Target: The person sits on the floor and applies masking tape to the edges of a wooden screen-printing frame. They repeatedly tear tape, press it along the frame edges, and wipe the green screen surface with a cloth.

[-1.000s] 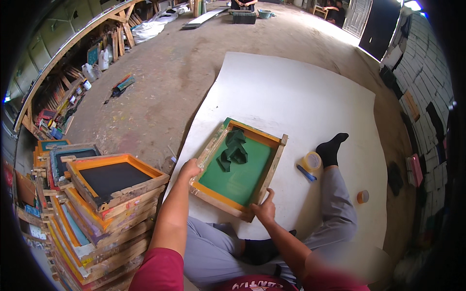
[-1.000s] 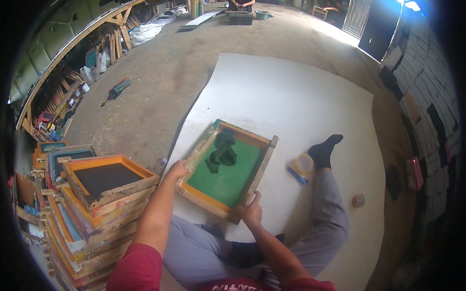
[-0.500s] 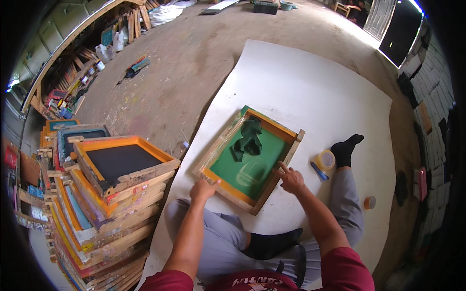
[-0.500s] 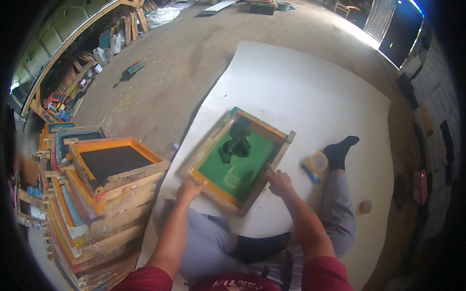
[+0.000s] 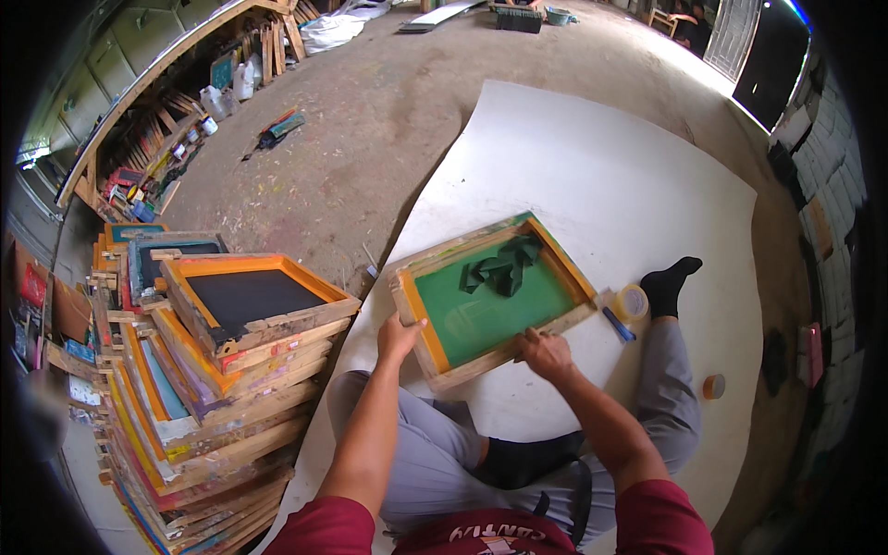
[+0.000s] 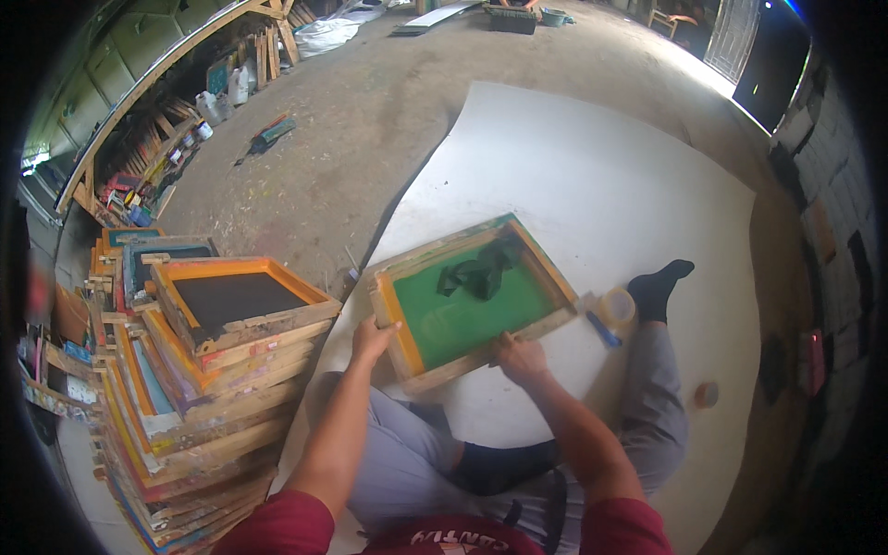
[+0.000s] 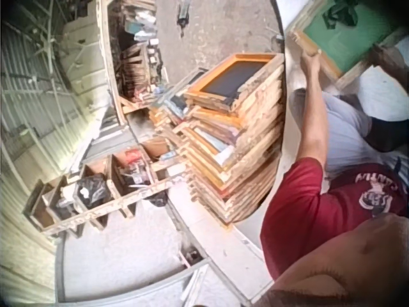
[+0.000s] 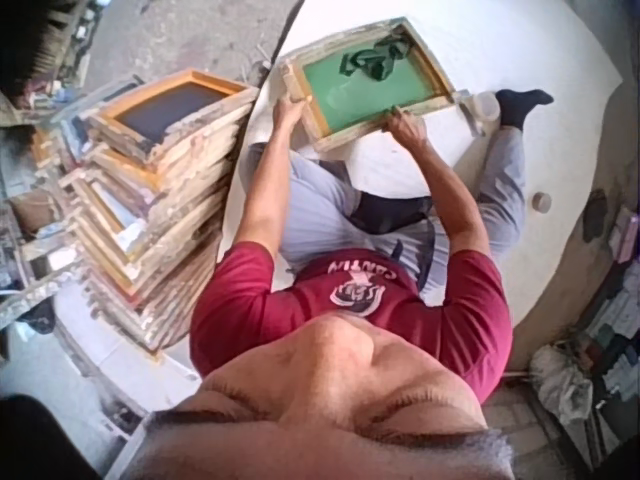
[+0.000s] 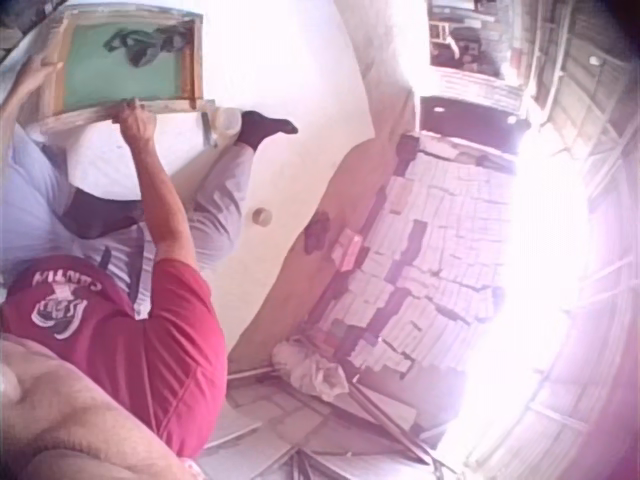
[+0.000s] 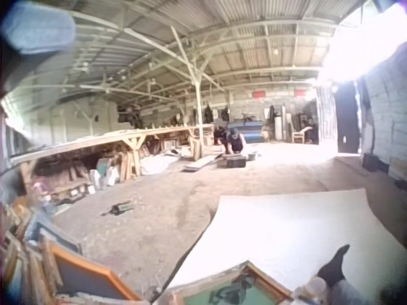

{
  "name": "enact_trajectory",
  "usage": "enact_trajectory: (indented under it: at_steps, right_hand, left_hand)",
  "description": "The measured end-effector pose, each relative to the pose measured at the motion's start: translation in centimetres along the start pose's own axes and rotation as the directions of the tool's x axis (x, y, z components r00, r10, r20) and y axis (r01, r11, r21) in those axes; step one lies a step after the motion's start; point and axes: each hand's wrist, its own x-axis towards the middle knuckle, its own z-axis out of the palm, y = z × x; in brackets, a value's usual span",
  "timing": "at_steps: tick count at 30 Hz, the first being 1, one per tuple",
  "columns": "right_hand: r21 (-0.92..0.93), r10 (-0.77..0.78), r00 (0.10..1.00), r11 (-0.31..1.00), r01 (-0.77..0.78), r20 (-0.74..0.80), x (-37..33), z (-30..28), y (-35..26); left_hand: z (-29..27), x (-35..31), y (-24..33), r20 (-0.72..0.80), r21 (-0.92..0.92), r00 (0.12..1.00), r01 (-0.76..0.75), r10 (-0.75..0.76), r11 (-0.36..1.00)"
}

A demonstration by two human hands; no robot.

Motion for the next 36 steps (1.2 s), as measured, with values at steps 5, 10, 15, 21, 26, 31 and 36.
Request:
enact_trajectory:
  at_steps: [5, 10, 15, 21, 26, 31, 36]
  right_hand:
    - [0.082, 0.196, 0.978, 0.976, -0.202, 0.077, -1.4, 0.9, -5.5]
    - [0.090, 0.335, 0.931, 0.932, -0.350, 0.147, -3.2, 3.4, -8.5]
    - [0.121, 0.332, 0.913, 0.922, -0.367, 0.238, -3.9, 5.6, -9.9]
    - [0.240, 0.444, 0.896, 0.866, -0.438, 0.036, -4.8, 1.1, -4.6]
    - [0.248, 0.770, 0.635, 0.628, -0.737, -0.060, -4.0, -1.5, 6.5]
    - [0.198, 0.904, 0.405, 0.425, -0.883, -0.136, -4.6, -1.9, 16.8]
    - [0.147, 0.907, 0.421, 0.420, -0.896, -0.024, -5.3, -0.5, 20.0]
  left_hand:
    - [0.9, 3.3, -0.6, -0.057, 0.049, 0.988, -0.139, 0.142, 0.989]
    - [3.7, 2.5, -0.8, -0.127, 0.246, 0.991, -0.019, 0.052, 0.969]
    - [3.5, 4.1, -6.0, -0.093, 0.235, 0.992, -0.060, 0.084, 0.970]
    - [3.8, 4.6, -4.8, -0.107, 0.310, 0.985, -0.099, 0.138, 0.946]
    - [3.4, 5.7, -6.0, -0.099, 0.284, 0.981, -0.136, 0.170, 0.949]
    - [3.1, 5.5, -5.0, -0.118, 0.268, 0.979, -0.132, 0.169, 0.954]
    - [3.7, 4.4, -2.9, -0.392, 0.206, 0.908, -0.071, 0.149, 0.976]
